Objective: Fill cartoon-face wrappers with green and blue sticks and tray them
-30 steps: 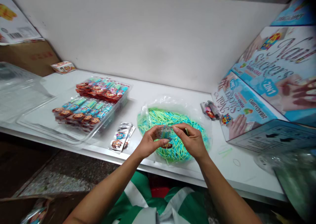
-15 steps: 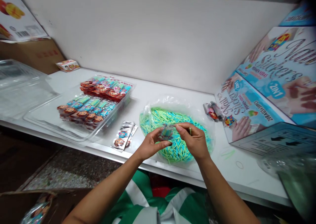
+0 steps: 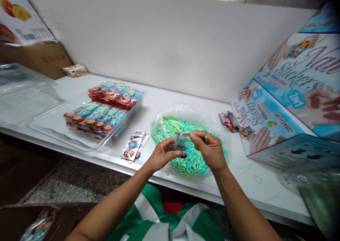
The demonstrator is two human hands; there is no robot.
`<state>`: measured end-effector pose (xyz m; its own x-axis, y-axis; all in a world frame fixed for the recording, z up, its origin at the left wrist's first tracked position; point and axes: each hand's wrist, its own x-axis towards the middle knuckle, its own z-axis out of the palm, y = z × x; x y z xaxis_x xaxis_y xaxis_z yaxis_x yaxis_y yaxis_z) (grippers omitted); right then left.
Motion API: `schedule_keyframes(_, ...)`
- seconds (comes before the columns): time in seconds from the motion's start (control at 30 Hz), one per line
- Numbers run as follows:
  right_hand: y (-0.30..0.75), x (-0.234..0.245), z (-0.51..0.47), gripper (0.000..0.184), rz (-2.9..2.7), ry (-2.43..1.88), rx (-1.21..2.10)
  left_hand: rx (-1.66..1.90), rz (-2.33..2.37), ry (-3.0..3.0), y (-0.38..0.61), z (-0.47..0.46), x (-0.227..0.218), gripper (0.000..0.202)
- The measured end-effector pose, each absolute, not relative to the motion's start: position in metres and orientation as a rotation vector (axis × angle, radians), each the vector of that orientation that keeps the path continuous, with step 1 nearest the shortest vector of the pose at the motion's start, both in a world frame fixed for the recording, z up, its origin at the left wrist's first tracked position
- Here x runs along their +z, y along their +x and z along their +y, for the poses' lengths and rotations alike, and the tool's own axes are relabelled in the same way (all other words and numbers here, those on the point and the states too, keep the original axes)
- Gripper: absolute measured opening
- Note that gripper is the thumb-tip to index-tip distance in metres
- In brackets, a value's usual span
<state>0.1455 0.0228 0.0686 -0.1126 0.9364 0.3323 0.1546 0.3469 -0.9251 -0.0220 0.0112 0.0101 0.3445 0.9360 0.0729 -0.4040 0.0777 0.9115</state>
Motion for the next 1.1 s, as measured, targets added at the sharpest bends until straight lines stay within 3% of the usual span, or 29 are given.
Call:
schedule_keyframes(0.13,0.143,0.073,0.025,0.010,-1.572,-1.022,0.916,1.111,0.676,1.058,-0.023,0.011,0.007,0.025)
schedule_keyframes(0.27,0.140,0.072,0.026,0.011,-1.610,-1.024,0.908,1.160,0.642,1.044,-0.027,0.010,0.011,0.035)
schedule_keyframes(0.43,0.136,0.068,0.024,0.010,-1.671,-1.013,0.900,1.295,0.697,1.068,-0.033,0.013,0.024,0.034)
schedule_keyframes(0.6,0.132,0.068,0.022,0.010,-1.713,-0.977,0.890,1.266,0.709,1.036,-0.031,0.018,0.033,0.019)
schedule_keyframes(1.1,0.131,0.065,0.019,0.012,-1.682,-0.998,0.878,1.241,0.550,0.848,-0.027,0.015,0.045,0.027)
